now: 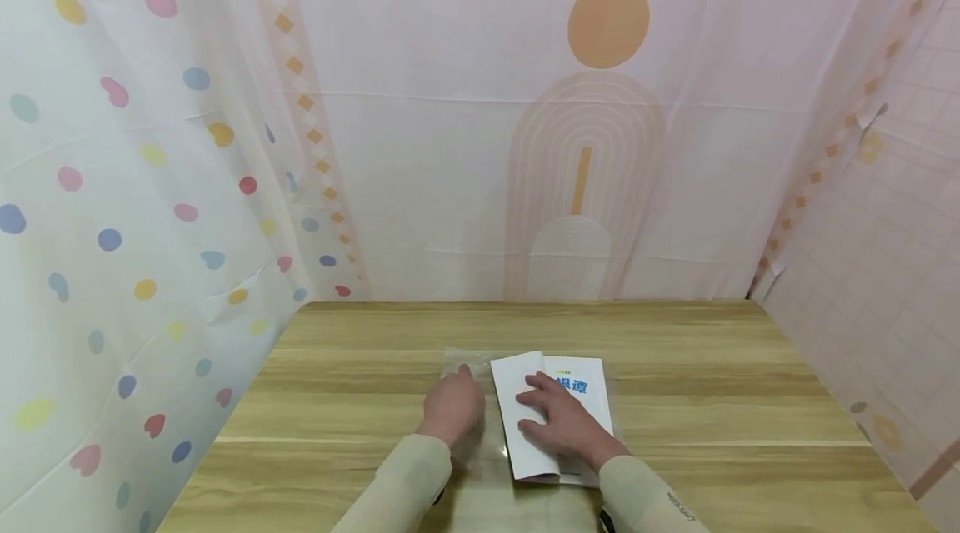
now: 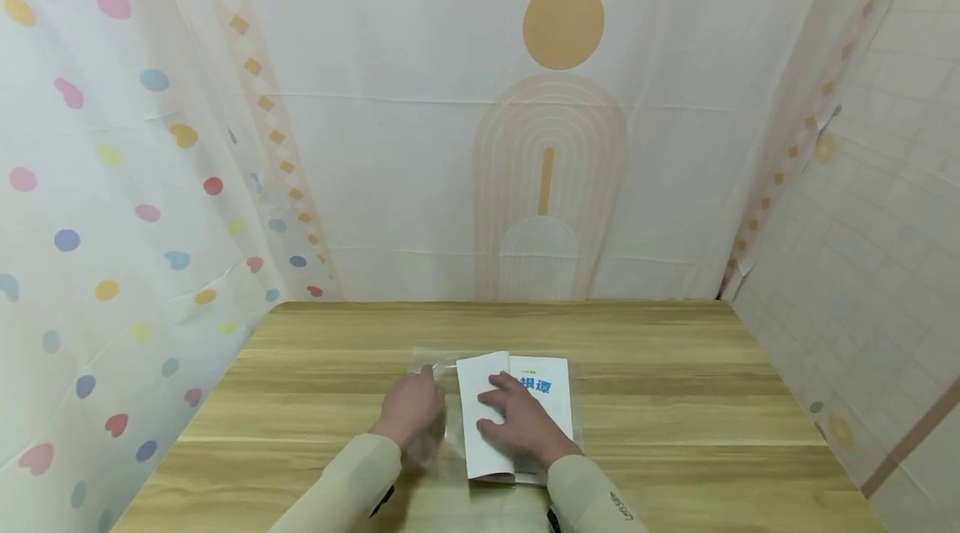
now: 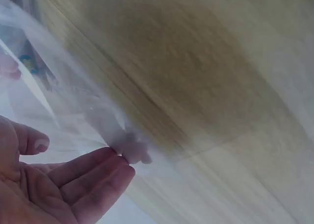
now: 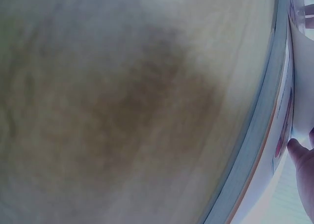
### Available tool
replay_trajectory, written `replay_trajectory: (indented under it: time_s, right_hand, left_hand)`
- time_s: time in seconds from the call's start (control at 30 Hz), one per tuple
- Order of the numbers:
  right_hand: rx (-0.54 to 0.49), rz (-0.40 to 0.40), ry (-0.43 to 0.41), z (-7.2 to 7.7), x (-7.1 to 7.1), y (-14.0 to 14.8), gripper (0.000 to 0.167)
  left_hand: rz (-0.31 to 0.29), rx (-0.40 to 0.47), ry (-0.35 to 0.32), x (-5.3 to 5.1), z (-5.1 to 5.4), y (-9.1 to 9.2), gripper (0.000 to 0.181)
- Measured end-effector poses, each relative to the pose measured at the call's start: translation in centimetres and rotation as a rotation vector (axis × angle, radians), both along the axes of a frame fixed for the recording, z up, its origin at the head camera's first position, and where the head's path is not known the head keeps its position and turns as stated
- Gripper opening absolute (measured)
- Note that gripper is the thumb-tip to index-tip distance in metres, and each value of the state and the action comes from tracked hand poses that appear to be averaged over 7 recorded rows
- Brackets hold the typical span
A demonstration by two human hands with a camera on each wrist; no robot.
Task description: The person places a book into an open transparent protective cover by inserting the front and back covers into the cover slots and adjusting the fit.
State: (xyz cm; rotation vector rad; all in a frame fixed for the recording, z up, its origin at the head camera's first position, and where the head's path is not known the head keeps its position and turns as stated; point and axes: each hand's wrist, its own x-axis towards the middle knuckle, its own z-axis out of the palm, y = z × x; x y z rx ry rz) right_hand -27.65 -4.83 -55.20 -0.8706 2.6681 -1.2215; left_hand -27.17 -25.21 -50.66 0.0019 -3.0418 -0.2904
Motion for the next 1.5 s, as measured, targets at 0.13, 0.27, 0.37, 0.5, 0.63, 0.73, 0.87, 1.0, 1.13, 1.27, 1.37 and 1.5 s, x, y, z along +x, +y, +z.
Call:
replay_trajectory:
  time_s: [0.13, 0.27, 0.37, 0.5, 0.63, 0.73, 0.87, 1.0, 1.13, 1.27, 1.37, 1.5]
  right_hand:
    - [0.007, -0.001, 0.002, 0.0, -0.1, 0.0, 0.041]
    - [0.010, 0.002, 0.004, 0.0, 0.0, 0.1, 0.042]
    - [0.013, 0.007, 0.015, 0.0, 0.0, 0.1, 0.042]
    - [0.023, 0.015, 0.035, 0.0, 0.1, 0.1, 0.043]
    - [0.036, 0.031, 0.048, 0.0, 0.1, 0.1, 0.042]
    - [0.045, 0.045, 0.059, 0.1, 0.0, 0.1, 0.041]
    - [0.067, 0.062, 0.097, 0.0, -0.1, 0.1, 0.043]
    - [0.076, 0.071, 0.125, 0.2, 0.0, 0.0, 0.046]
    - [0.083, 0.074, 0.123, 0.4, 0.2, -0.2, 0.048]
    - [0.102, 0.078, 0.122, 0.3, 0.2, -0.5, 0.051]
    - [0.115, 0.078, 0.125, 0.2, 0.1, -0.7, 0.054]
    - [0.128, 0.068, 0.123, 0.2, 0.1, -1.0, 0.056]
  left_hand:
    - [-0.008, -0.026, 0.041, -0.1, -0.1, 0.0, 0.023]
    - [-0.016, -0.025, 0.016, -0.2, -0.1, -0.1, 0.020]
    - [-0.025, -0.025, -0.011, -0.2, -0.1, -0.2, 0.019]
    - [-0.044, -0.033, -0.026, -0.2, -0.1, -0.3, 0.017]
    - [-0.047, -0.026, -0.045, -0.3, 0.0, -0.3, 0.014]
    - [-0.043, -0.019, -0.049, -0.3, 0.1, -0.3, 0.014]
    - [-0.036, -0.016, -0.059, -0.3, 0.3, -0.4, 0.015]
    - [-0.014, 0.000, -0.065, -0.2, 0.4, -0.3, 0.018]
    - [0.000, 0.009, -0.061, 0.0, 0.5, -0.1, 0.026]
    - [0.000, -0.002, -0.081, 0.3, 0.4, 0.0, 0.036]
    - [-0.010, -0.010, -0.098, 0.6, 0.5, 0.2, 0.044]
    - [-0.047, -0.005, -0.105, 1.3, 0.5, 0.4, 0.053]
